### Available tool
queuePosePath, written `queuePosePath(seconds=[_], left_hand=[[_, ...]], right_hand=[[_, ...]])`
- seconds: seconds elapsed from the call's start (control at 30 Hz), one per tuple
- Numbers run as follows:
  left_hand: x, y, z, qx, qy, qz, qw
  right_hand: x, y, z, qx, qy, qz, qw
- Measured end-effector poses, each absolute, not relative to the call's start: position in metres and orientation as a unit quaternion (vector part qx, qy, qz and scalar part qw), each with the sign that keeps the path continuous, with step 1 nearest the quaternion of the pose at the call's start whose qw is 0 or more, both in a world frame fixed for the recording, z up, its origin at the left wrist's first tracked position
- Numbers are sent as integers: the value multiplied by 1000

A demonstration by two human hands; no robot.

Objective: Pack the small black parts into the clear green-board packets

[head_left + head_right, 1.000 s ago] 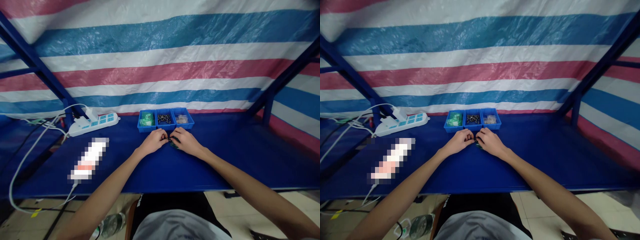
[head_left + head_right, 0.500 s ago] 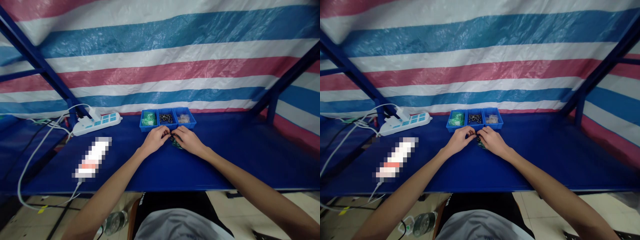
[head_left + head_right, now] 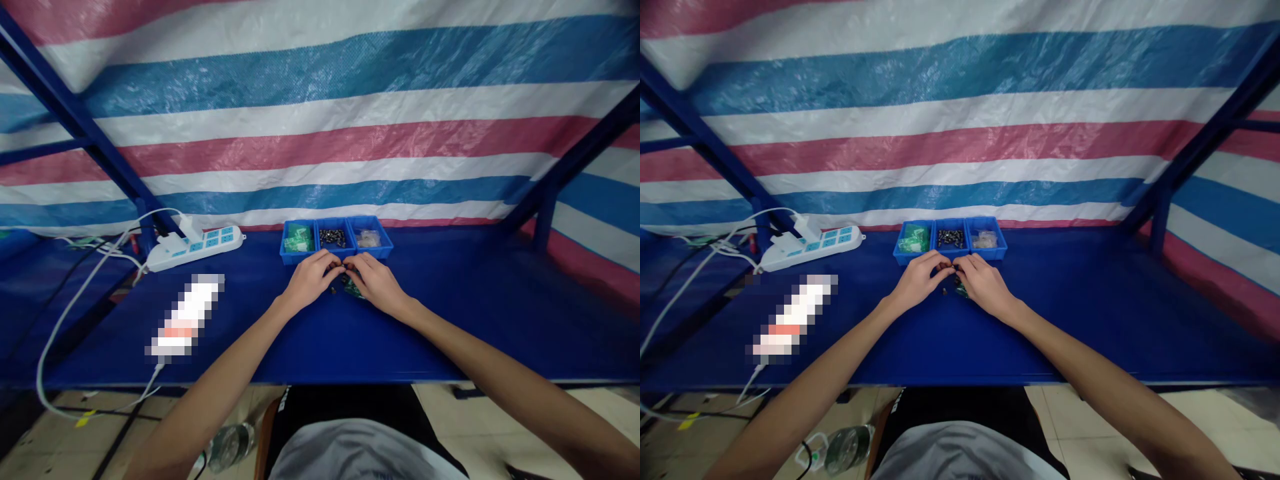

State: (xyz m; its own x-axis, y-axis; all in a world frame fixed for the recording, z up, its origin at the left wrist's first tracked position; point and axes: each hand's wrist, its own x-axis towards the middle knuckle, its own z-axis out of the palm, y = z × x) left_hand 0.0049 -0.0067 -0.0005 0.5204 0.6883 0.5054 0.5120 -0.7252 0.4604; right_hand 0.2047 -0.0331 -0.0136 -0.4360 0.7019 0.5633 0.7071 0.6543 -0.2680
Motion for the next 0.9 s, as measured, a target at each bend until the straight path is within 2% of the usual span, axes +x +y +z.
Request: queuePosePath(seconds=[0.37, 0.7, 0.9], left_hand=[[6, -11, 4, 867, 334, 341, 144], [4, -12, -1, 873, 303, 361, 126], [5, -11, -6, 864, 308, 384, 110]], right_hand=[[206, -29, -18, -426, -830, 55, 357], [198, -31, -11, -448, -775, 186, 406], [196, -32, -10, -434, -783, 165, 414]])
